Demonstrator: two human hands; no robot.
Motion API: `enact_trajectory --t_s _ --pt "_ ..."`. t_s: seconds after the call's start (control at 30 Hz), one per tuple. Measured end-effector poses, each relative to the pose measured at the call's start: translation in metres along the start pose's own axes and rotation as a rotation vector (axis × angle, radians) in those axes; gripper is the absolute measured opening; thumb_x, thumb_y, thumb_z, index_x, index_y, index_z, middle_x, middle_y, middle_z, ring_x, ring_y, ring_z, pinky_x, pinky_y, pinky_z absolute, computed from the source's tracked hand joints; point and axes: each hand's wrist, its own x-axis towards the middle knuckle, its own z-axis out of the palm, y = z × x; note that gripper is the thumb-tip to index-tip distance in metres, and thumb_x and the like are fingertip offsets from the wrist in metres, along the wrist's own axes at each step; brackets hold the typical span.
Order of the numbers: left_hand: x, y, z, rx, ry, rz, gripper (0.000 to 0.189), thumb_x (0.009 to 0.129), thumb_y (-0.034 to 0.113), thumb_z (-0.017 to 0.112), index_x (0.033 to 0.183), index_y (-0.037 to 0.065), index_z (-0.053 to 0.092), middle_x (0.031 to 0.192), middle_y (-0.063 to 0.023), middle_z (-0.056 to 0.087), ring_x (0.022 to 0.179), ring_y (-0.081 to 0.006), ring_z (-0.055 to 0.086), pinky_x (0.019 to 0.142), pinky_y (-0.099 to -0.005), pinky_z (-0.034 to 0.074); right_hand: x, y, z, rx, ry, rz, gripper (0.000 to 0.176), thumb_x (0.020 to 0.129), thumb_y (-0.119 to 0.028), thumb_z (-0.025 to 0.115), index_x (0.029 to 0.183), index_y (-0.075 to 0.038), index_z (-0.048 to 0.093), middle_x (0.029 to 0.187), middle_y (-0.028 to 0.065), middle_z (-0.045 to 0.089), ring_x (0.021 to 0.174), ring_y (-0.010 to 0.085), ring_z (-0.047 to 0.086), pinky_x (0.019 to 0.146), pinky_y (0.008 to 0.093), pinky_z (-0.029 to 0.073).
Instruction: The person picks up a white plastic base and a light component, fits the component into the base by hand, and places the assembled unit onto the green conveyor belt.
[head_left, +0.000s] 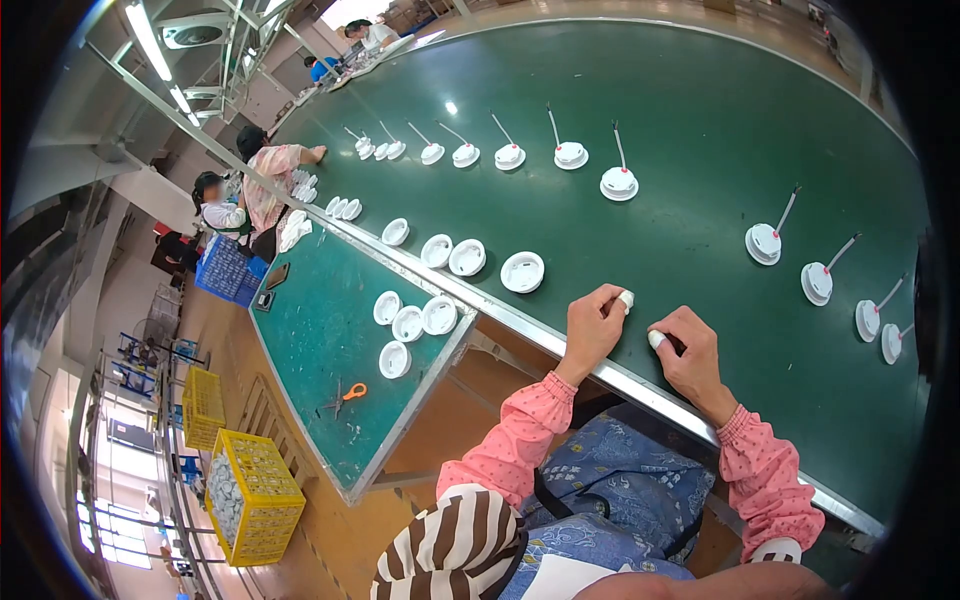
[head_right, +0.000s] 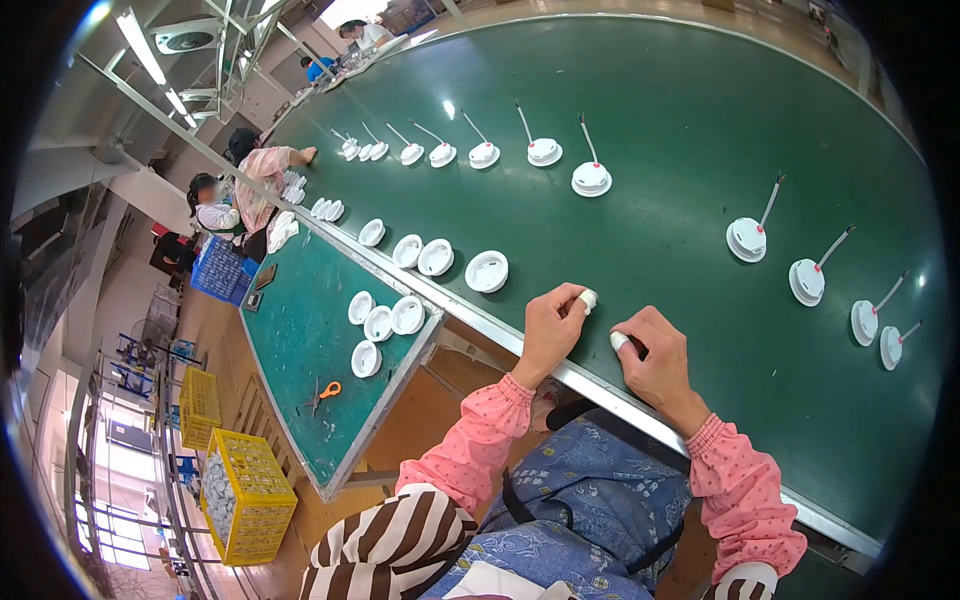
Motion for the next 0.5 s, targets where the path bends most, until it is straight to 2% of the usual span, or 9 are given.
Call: enact_trajectory --t_s 0.5 --pt "-0.0005 0.0002 -0.0004 -0.009 -0.014 -0.017 0.016 0.094 0.012 0.069 0.096 -0.003 0.073 0.063 0.0016 0.054 0.06 -0.0052 0.043 0.053 -0.0265 0.037 0.0003 -0.0013 0.0005 0.008 0.005 0.007 0.009 0.08 0.003 0.069 0.088 -0.001 0.071 0.081 0.0081 0.059 0.062 0.0195 0.057 0.056 0.033 0.045"
